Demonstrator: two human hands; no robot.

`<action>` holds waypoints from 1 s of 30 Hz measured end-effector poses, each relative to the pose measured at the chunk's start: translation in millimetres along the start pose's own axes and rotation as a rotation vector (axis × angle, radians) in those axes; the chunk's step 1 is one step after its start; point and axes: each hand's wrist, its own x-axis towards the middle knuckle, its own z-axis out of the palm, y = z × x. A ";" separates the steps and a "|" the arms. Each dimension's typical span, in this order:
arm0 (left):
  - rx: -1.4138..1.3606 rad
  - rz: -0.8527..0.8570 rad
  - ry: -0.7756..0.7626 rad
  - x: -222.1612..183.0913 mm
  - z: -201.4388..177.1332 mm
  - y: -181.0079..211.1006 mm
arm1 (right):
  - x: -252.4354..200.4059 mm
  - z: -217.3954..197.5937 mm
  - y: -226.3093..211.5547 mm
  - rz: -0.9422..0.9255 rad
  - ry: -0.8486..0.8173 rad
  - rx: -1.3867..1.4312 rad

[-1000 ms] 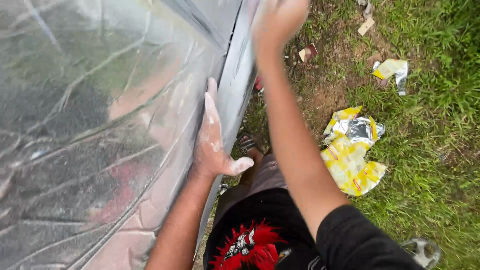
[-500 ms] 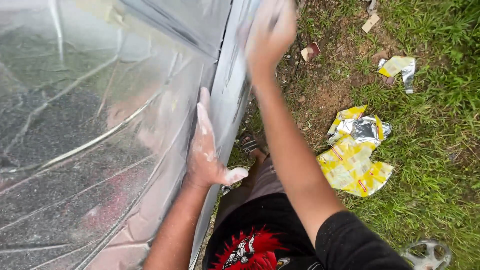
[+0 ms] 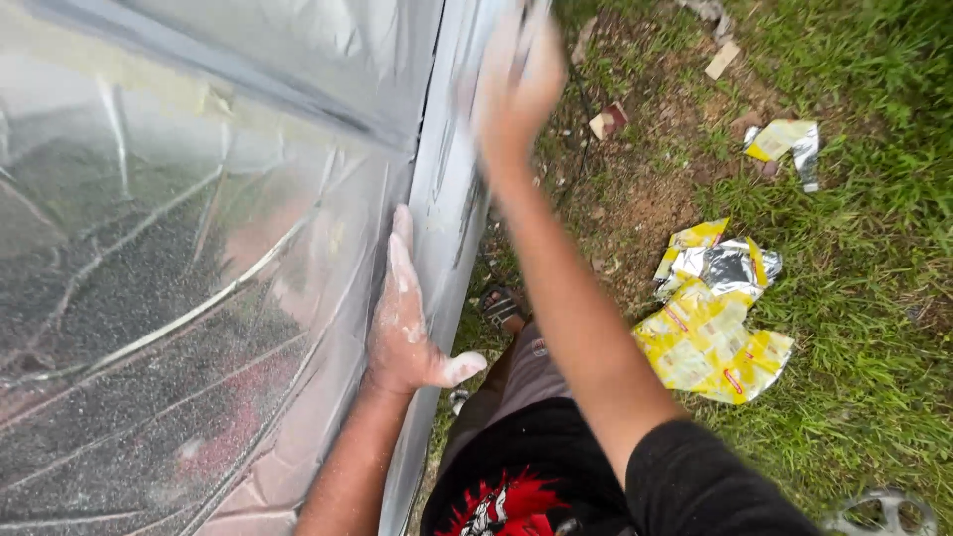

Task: Manual sanding of a car door panel using sandpaper to prepare the surface for painting.

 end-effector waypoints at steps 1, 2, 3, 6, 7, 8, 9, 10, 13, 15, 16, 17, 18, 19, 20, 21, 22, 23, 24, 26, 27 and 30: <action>0.034 0.023 0.030 0.9 4.9 -6.8 | -36.1 -20.6 -25.6 -0.010 -0.066 0.007; 0.071 0.032 0.061 -1.3 9.6 -12.7 | -78.5 -40.1 -54.4 -0.010 -0.140 0.012; 0.072 0.032 0.065 -2.0 8.7 -7.8 | -92.0 -50.0 -59.5 -0.012 -0.143 0.014; 0.172 -0.007 0.046 30.1 8.6 -4.0 | -67.1 -39.6 -60.5 0.089 -0.165 -0.105; 0.227 -0.002 0.007 46.6 11.7 -5.6 | -30.6 -20.8 -54.4 0.041 -0.101 -0.100; 0.274 -0.009 -0.039 55.1 19.5 -6.9 | -0.4 -9.7 -45.0 0.002 -0.039 -0.106; 0.281 -0.007 -0.036 81.8 21.2 -12.5 | 48.4 16.5 -32.4 0.002 -0.040 -0.098; 0.327 0.055 -0.084 109.4 20.8 -8.6 | 97.9 38.2 -24.4 -0.037 0.004 -0.038; 0.365 0.140 -0.139 164.7 34.8 -17.6 | 155.7 54.3 -8.3 -0.090 0.028 0.013; 0.379 0.179 -0.135 197.3 32.9 -27.7 | 147.8 48.1 -22.7 -0.113 0.012 0.032; 0.364 0.107 -0.124 201.4 34.8 -33.7 | 124.6 31.0 -30.7 -0.104 -0.112 0.035; 0.349 0.035 -0.112 204.3 36.7 -40.1 | 100.7 13.1 -38.6 -0.096 -0.236 0.039; 0.351 0.025 -0.116 213.6 37.3 -42.2 | 102.2 18.1 -24.9 -0.086 -0.241 0.039; 0.351 0.029 -0.127 220.2 37.9 -43.2 | 101.2 21.2 -12.2 -0.113 -0.218 0.055; 0.358 0.042 -0.132 223.2 39.7 -45.8 | 97.6 23.4 1.6 -0.149 -0.193 0.081; 0.367 0.041 -0.129 225.9 41.7 -45.5 | 137.5 44.7 7.8 -0.148 -0.194 0.090; 0.370 0.038 -0.120 231.1 42.9 -44.2 | 179.8 66.7 12.3 -0.019 -0.095 0.027; 0.373 0.035 -0.111 235.1 43.6 -42.5 | 220.8 88.4 16.1 0.110 0.004 -0.035; 0.373 0.027 -0.112 235.7 44.5 -43.6 | 247.5 99.5 12.8 0.116 -0.002 -0.037; 0.312 0.042 -0.088 237.0 45.3 -46.9 | 301.1 123.1 6.2 0.122 -0.056 0.273; 0.311 0.040 -0.087 238.3 44.4 -44.7 | 274.2 109.7 11.7 0.123 -0.057 0.273; 0.274 0.036 -0.086 240.0 41.6 -45.6 | 193.3 69.2 8.2 0.007 -0.092 0.121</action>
